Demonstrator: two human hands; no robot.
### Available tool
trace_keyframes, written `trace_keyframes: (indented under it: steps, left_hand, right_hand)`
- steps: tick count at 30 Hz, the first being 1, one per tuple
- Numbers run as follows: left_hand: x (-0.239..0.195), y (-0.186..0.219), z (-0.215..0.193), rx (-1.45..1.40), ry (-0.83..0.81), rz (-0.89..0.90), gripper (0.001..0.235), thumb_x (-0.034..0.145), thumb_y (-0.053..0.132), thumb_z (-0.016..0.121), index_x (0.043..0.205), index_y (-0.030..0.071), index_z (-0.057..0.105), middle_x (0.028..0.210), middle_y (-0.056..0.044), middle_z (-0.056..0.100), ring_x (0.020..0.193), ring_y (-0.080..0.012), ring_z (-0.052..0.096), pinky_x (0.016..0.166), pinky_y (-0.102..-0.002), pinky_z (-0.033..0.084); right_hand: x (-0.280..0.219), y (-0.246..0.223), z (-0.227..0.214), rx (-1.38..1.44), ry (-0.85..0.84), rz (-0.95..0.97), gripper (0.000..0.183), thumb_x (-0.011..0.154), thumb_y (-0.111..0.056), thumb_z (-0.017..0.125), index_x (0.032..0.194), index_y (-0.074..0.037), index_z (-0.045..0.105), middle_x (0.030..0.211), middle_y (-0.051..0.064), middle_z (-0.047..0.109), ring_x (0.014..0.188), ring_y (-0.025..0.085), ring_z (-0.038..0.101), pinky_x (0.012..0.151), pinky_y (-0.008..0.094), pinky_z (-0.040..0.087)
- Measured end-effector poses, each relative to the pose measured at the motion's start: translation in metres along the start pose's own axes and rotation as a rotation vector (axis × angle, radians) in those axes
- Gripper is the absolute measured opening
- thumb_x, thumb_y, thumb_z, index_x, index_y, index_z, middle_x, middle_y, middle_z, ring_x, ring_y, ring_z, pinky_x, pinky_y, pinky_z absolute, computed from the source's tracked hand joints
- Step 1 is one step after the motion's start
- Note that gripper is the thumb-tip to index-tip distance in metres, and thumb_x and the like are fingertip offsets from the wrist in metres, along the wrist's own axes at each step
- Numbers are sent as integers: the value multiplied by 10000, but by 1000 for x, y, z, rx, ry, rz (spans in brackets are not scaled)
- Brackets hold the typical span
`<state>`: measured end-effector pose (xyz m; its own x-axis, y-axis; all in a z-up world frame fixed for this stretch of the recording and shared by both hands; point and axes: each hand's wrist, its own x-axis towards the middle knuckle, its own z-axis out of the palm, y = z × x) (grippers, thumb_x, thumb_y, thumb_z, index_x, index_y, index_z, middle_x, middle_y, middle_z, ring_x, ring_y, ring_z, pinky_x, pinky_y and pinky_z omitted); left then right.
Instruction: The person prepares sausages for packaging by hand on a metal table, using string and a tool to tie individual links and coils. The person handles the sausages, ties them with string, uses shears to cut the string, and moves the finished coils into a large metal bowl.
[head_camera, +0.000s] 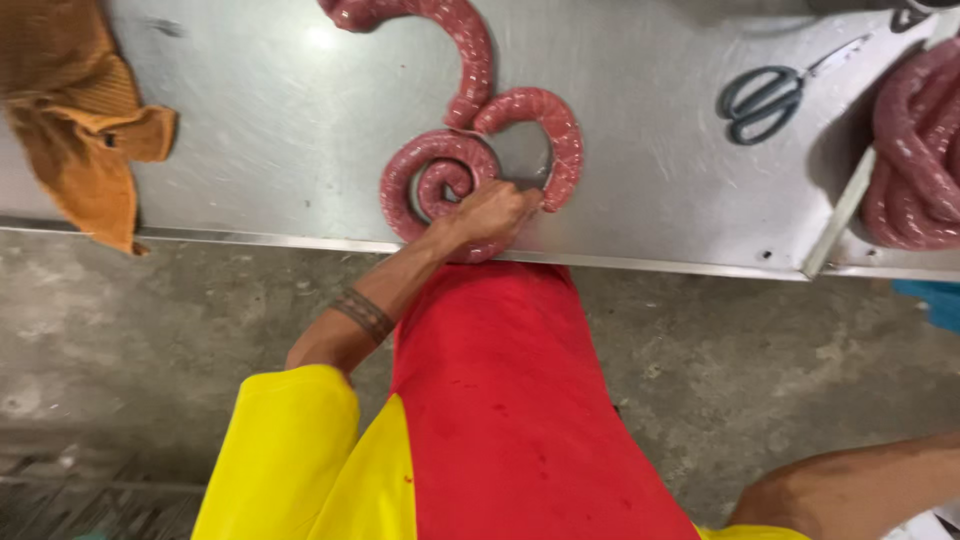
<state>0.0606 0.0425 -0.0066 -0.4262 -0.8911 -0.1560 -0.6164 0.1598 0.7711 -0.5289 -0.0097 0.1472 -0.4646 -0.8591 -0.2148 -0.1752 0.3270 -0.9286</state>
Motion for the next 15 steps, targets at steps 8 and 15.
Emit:
trace_keyframes:
  steps: [8, 15]
  left_hand:
    - [-42, 25, -34, -109, 396, 88, 372, 896, 57, 644, 1266, 28, 613, 1288, -192, 655, 1199, -380, 585, 1021, -501, 438]
    - [-123, -17, -40, -325, 869, -1020, 526, 871, 309, 766, 1211, -31, 554, 882, -184, 727, 805, -340, 730, 768, -445, 567]
  right_hand:
    - [18, 117, 170, 220, -706, 340, 154, 1152, -79, 668, 1289, -23, 624, 806, -38, 467, 661, 41, 492, 642, 205, 434]
    - [-141, 65, 413, -484, -776, -237, 673, 905, -321, 827, 1366, -20, 439, 785, 57, 630, 666, 175, 588, 613, 358, 502]
